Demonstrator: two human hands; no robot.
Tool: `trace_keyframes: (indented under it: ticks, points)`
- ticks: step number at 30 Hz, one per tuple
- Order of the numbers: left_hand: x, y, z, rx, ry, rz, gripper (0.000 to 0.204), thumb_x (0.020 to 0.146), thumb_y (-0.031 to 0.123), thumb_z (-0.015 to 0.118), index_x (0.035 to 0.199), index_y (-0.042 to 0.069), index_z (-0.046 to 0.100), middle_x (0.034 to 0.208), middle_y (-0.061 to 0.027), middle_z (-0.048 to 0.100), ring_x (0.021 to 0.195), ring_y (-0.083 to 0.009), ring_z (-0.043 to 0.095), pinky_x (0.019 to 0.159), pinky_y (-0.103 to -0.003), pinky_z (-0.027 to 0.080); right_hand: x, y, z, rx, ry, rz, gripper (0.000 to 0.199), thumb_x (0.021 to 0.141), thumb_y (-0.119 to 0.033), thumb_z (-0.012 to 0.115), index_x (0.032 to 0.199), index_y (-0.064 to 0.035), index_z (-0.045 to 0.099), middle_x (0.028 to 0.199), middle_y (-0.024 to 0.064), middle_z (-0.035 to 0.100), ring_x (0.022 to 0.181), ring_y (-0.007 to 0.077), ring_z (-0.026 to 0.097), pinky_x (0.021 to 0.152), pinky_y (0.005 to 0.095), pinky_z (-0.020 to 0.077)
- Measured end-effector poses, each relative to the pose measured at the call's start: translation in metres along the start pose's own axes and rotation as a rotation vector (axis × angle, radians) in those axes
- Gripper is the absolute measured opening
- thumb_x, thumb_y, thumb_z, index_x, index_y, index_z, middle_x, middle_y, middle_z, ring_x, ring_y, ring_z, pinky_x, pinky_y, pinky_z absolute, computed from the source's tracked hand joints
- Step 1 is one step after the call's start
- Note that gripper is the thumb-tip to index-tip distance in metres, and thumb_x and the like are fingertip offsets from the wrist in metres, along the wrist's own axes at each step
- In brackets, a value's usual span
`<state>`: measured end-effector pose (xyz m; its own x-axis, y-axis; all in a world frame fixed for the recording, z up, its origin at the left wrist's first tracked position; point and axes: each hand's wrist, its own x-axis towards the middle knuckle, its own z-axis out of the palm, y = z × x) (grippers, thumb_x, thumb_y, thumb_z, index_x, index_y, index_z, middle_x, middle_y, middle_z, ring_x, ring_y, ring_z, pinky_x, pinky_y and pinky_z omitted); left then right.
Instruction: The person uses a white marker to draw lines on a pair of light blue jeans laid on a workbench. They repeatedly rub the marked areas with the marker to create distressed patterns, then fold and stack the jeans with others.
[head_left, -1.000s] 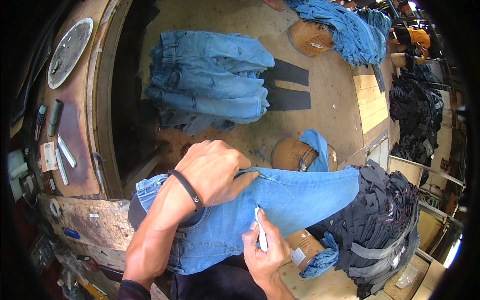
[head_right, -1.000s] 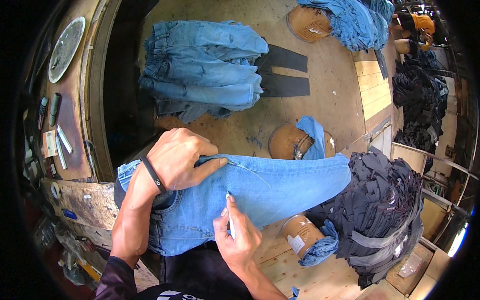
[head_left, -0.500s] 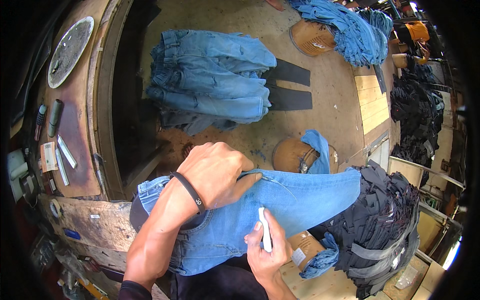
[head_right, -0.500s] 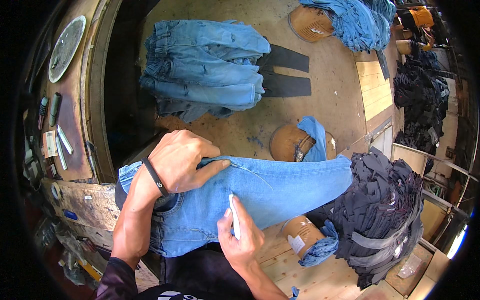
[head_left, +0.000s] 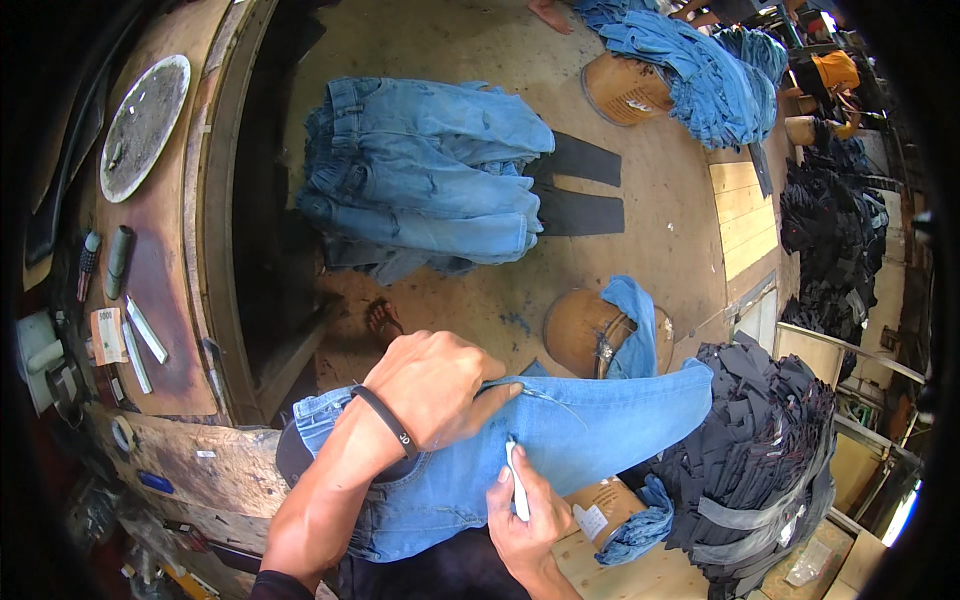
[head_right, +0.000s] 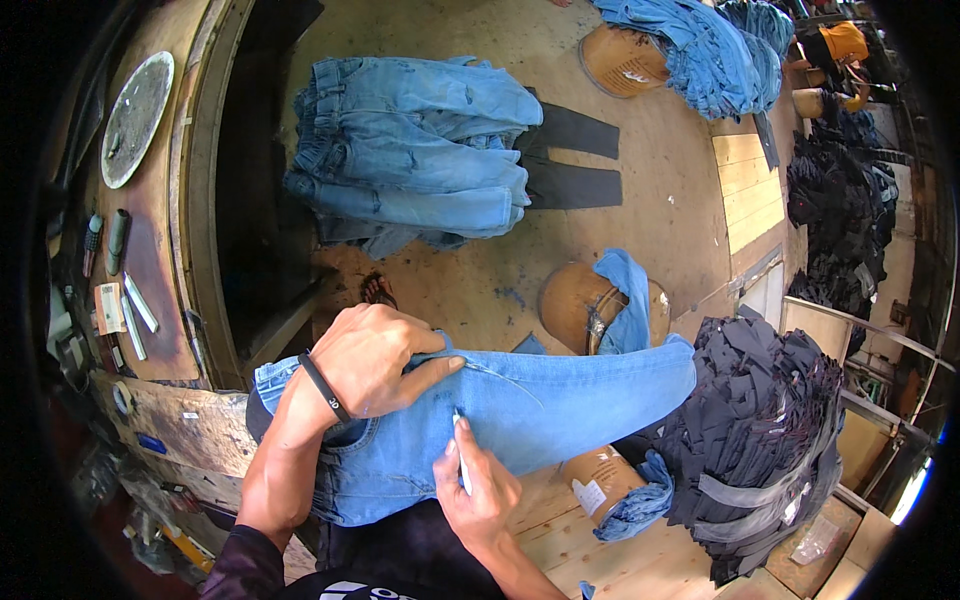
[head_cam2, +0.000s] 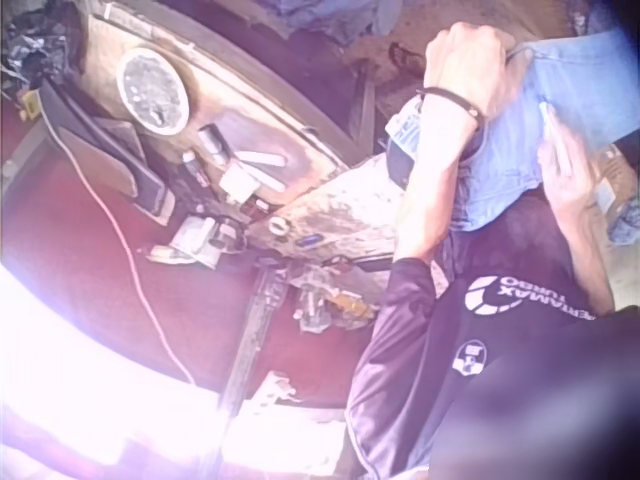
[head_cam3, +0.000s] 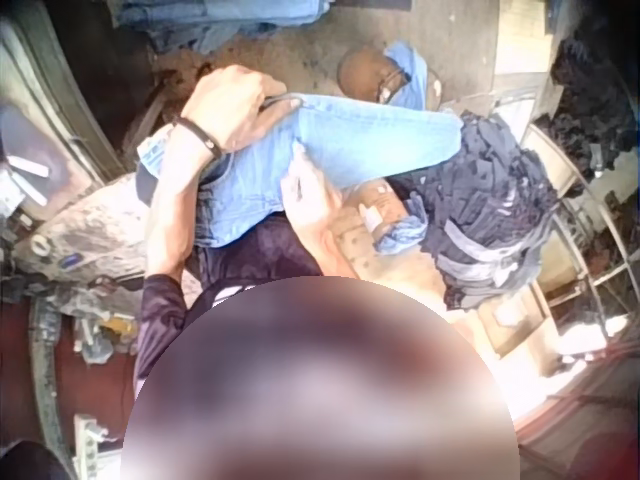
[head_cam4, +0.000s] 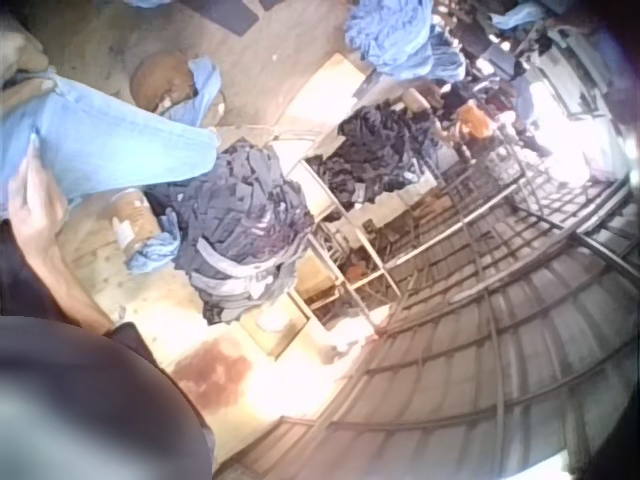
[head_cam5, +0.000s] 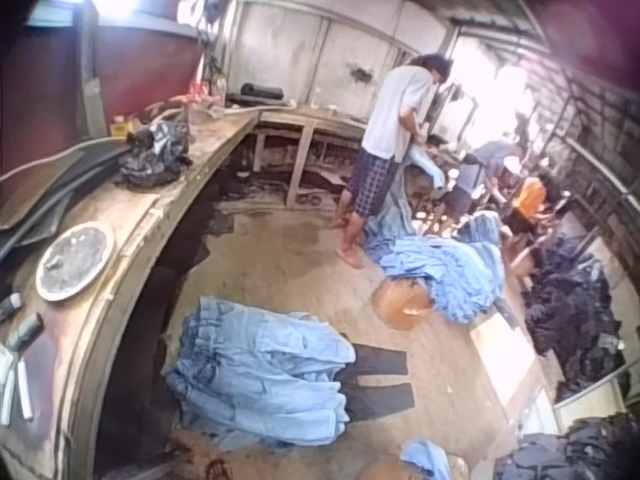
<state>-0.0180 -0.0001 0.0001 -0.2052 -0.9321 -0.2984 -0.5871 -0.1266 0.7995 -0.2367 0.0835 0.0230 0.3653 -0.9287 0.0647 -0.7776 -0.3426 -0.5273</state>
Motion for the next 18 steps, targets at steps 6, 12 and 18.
trace_keyframes:
  ticks: [6, 12, 18]
  points:
    - [-0.012, 0.013, 0.0, 0.059, 0.141, -0.02, 0.021, 0.092, 0.027, 0.077, 0.097, 0.007, 0.079, 0.093, -0.0095, 0.075, 0.091, -0.0323, 0.071, 0.075, -0.044, 0.056, -0.011, 0.019, -0.032, 0.393, 0.207, 0.286, 0.032, 0.105, -0.005, 0.065, 0.133, 0.0101, 0.06, 0.1, 0.0212, 0.077, 0.094, 0.0268, 0.077, 0.084, 0.0379, 0.0603]
    - [-0.085, 0.084, 0.071, 0.208, 0.62, -0.054, 0.06, 0.085, 0.029, 0.083, 0.138, 0.006, 0.065, 0.149, -0.0219, 0.055, 0.143, -0.0451, 0.047, 0.121, -0.063, 0.031, 0.08, 0.181, -0.099, -0.232, 0.258, -0.133, 0.023, 0.108, -0.004, 0.054, 0.129, 0.0046, 0.06, 0.136, 0.0267, 0.067, 0.138, 0.0477, 0.056, 0.112, 0.0506, 0.0465]
    - [-0.054, 0.085, 0.127, 0.533, 0.372, -0.241, 0.096, 0.095, 0.062, 0.065, 0.159, -0.006, 0.04, 0.17, -0.0198, 0.037, 0.162, -0.0355, 0.025, 0.13, -0.066, 0.005, 0.101, 0.26, -0.098, 0.049, 0.187, 0.17, 0.024, 0.111, -0.015, 0.05, 0.128, 0.0015, 0.057, 0.109, 0.0292, 0.071, 0.103, 0.0508, 0.069, 0.084, 0.0535, 0.0534]
